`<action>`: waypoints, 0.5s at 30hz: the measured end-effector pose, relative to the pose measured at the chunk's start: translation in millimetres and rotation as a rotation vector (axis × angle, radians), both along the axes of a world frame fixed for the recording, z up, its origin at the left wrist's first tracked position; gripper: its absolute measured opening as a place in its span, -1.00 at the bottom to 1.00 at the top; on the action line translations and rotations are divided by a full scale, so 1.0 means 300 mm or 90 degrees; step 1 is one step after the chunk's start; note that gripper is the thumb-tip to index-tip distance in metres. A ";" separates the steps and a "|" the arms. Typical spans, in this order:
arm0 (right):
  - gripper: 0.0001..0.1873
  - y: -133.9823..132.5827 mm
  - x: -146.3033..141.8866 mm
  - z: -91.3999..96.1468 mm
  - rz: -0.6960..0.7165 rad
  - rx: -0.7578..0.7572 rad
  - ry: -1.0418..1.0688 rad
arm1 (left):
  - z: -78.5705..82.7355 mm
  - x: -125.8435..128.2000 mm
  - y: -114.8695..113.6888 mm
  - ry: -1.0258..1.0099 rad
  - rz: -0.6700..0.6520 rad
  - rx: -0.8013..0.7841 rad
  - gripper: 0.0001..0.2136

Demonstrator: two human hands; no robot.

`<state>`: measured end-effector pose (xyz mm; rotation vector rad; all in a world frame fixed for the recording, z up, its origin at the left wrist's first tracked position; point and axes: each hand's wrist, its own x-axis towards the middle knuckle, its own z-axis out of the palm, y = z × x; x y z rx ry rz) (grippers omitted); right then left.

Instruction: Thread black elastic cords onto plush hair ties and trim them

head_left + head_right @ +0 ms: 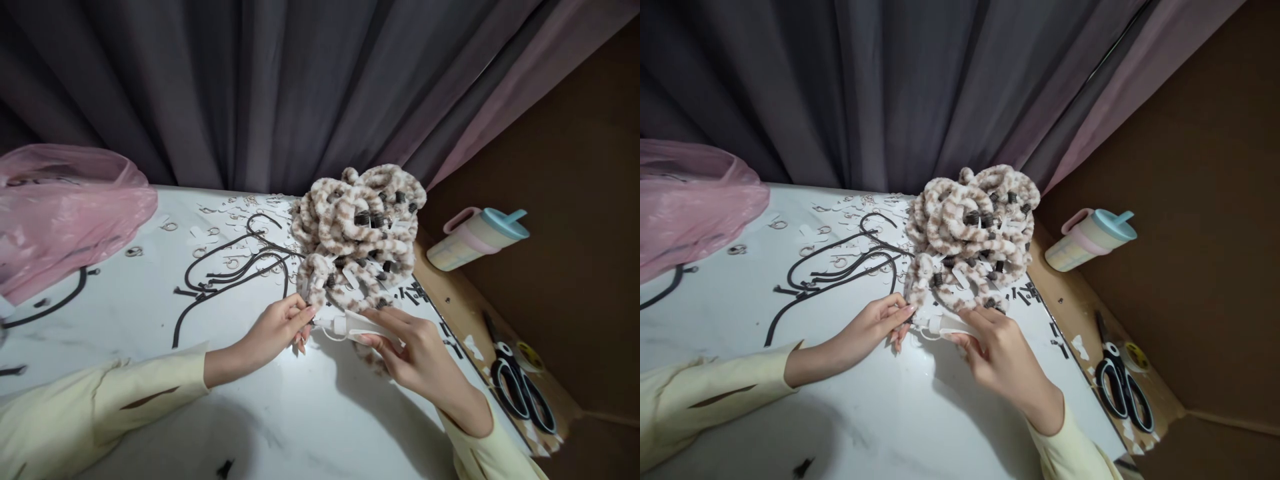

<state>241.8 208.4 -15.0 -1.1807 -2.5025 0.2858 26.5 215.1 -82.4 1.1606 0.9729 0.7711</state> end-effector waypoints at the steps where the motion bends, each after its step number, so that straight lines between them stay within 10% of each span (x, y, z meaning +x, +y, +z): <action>1: -0.79 0.000 0.000 0.000 0.000 0.001 -0.001 | 0.001 0.000 -0.001 0.001 -0.001 0.000 -0.71; 15: -0.81 -0.004 -0.009 0.009 0.030 0.035 -0.003 | 0.000 -0.001 -0.002 -0.001 -0.010 0.009 -0.70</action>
